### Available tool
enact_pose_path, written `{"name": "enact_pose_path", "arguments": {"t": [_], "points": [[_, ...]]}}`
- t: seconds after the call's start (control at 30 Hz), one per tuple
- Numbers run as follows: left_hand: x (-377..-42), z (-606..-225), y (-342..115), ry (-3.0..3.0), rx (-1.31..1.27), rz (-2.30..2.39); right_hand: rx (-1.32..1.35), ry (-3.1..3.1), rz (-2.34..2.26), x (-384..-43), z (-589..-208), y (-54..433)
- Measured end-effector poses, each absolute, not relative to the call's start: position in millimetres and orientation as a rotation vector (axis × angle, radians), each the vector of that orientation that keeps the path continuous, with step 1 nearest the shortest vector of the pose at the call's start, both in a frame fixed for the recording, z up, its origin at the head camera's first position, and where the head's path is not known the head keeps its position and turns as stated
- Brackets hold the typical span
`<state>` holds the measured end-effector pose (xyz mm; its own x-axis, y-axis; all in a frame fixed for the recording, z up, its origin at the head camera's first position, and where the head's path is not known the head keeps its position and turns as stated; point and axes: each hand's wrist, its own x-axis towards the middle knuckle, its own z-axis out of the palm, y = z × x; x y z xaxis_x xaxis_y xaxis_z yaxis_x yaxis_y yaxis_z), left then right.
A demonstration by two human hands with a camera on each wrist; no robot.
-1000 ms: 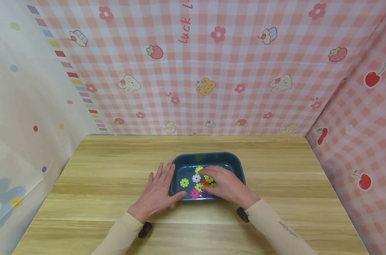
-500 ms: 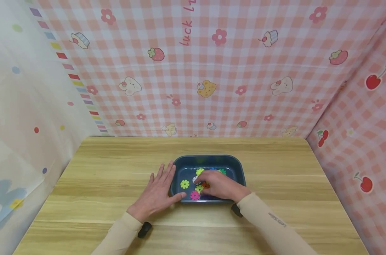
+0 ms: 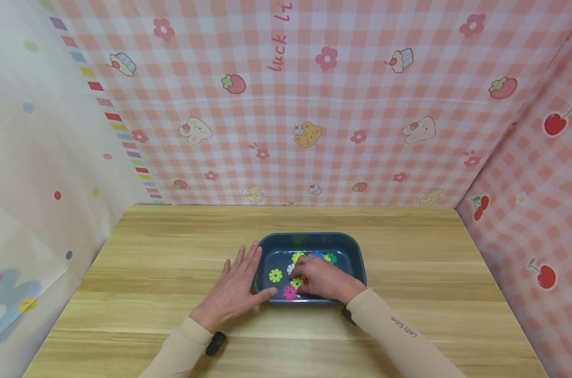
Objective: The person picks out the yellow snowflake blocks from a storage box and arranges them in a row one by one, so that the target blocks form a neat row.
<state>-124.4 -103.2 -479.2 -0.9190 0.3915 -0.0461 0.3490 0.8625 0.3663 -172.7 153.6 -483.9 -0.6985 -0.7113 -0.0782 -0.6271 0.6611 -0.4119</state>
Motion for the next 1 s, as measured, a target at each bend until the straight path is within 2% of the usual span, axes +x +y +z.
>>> {"name": "enact_pose_path", "arguments": {"t": [0.3, 0.6, 1.0], "points": [[-123, -482, -102, 2.919, 0.573, 0.549, -1.112, 2.718, -0.434, -168, -481, 158], [-127, -479, -104, 2.871, 0.573, 0.648, -1.087, 2.814, -0.633, -156, -452, 177], [-128, -477, -110, 2.846, 0.607, 0.652, -1.286, 2.87, -0.792, -126, -433, 183]]}}
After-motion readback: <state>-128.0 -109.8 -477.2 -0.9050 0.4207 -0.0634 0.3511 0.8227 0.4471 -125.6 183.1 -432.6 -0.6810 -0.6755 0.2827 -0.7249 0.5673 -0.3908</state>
